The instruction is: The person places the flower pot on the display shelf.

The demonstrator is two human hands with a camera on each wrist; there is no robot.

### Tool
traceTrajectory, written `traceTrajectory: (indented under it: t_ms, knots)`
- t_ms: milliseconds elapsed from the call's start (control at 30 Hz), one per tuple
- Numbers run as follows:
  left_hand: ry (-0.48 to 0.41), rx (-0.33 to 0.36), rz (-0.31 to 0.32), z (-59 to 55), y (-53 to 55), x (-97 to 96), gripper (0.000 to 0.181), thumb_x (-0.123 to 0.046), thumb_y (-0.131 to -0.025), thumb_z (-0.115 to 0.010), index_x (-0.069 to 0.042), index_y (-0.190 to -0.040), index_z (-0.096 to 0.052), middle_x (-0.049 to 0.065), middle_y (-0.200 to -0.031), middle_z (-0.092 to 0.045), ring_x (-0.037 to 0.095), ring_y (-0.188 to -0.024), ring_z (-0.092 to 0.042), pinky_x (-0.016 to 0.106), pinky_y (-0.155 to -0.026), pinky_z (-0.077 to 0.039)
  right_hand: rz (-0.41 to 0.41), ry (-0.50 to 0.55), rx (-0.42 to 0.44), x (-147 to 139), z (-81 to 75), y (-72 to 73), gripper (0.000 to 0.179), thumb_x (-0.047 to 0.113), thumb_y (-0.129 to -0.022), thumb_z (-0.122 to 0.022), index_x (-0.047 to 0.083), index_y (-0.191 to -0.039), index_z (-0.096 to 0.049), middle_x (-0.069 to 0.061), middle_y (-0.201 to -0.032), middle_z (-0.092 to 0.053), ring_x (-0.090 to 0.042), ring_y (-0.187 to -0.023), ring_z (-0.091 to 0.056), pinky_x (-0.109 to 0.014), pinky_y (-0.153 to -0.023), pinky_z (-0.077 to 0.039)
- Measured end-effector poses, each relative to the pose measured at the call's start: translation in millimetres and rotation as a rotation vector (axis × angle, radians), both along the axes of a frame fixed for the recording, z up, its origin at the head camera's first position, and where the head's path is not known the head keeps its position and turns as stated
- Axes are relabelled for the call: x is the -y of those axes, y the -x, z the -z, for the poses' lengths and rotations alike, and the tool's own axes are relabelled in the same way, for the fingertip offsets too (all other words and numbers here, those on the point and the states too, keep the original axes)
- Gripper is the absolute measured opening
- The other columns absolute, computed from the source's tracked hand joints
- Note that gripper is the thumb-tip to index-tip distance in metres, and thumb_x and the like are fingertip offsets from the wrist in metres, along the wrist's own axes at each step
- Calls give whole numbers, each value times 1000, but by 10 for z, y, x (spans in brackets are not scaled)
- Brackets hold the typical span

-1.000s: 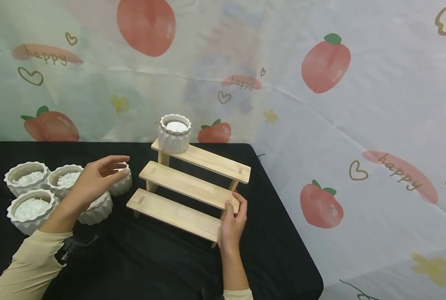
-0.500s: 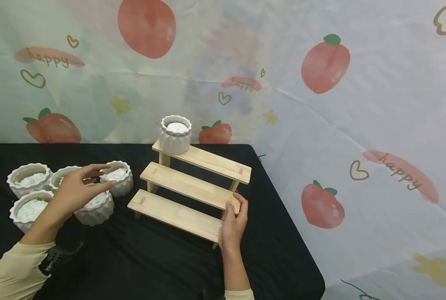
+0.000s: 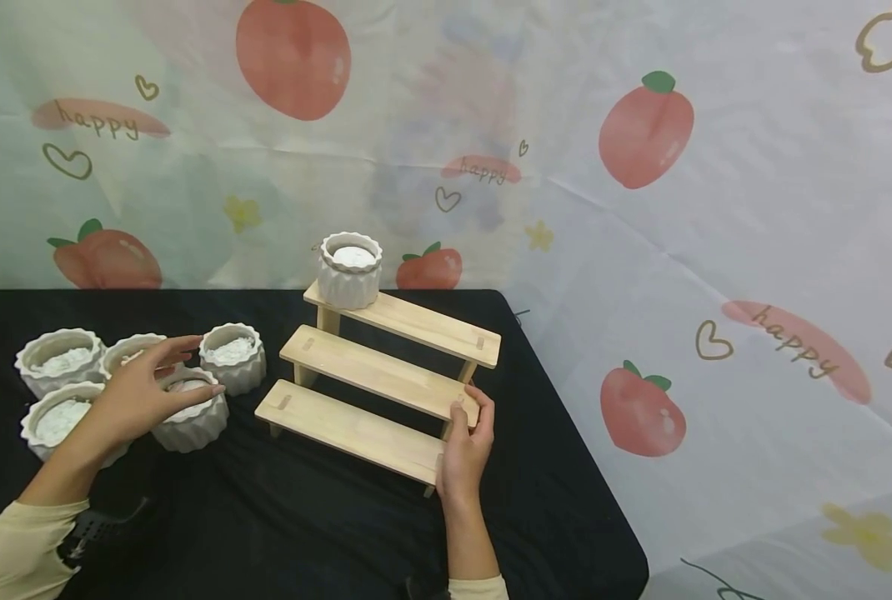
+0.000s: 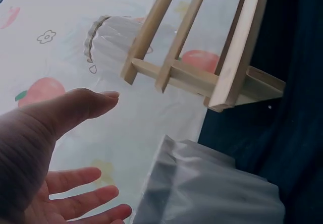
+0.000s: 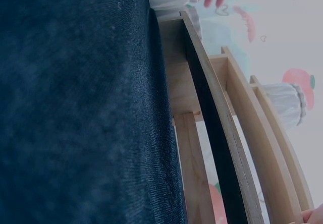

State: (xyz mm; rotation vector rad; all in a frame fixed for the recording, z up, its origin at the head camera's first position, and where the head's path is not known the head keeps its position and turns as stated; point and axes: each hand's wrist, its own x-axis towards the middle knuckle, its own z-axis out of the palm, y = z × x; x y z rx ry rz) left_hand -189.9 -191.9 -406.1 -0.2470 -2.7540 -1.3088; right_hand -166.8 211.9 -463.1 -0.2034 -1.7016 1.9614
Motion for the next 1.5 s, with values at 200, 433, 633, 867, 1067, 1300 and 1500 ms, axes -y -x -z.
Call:
traceTrajectory:
  t_ms: [200,433,633,867,1067,1300,1500]
  knots:
    - [12,-11,-12,71,-55,45,93,-37,-85,-87,6,-152,-40,33,-150,-43,55,-134,-43,67,-103,-39,-12,6,-1,12,19,6,30,4,-107,-48,1,-137,-50,-14,-144,-46,-26,-130,-46,-42,-105,-35]
    - [22,-16,-35,116,-104,96,95,-37,-83,-88,5,-153,-39,35,-150,-42,56,-134,-42,70,-101,-39,-41,-16,1,14,53,3,31,5,-108,-46,3,-139,-49,-10,-152,-40,-27,-139,-41,-46,-110,-29]
    - [42,-93,-48,150,-119,103,92,-33,-79,-92,5,-149,-46,34,-147,-46,54,-133,-43,71,-100,-37,-20,-12,-12,8,35,4,31,4,-106,-48,2,-138,-50,-10,-150,-42,-26,-135,-43,-44,-107,-32]
    - [70,-182,-42,206,-101,78,91,-23,-72,-97,9,-142,-50,35,-140,-50,54,-131,-43,70,-101,-35,-10,0,-13,-14,15,1,32,4,-106,-48,2,-138,-50,-12,-147,-43,-26,-132,-44,-45,-105,-34]
    - [98,-234,-59,267,-141,36,86,-12,-68,-97,13,-136,-52,37,-135,-50,55,-126,-44,70,-98,-37,-11,-4,-12,-26,11,10,31,4,-107,-48,1,-138,-50,-13,-146,-45,-26,-133,-45,-44,-105,-34]
    - [125,-151,-47,315,-164,33,94,-15,-72,-95,19,-142,-42,41,-139,-45,58,-128,-42,69,-101,-35,-11,-10,-9,-38,18,25,31,4,-107,-48,2,-138,-51,-12,-146,-44,-25,-134,-44,-44,-106,-33]
    - [73,-168,-70,357,-225,55,97,-15,-70,-97,18,-143,-42,39,-139,-47,56,-128,-43,67,-102,-34,-18,-13,2,-33,36,34,31,5,-107,-48,3,-138,-50,-12,-147,-43,-25,-135,-43,-44,-107,-32]
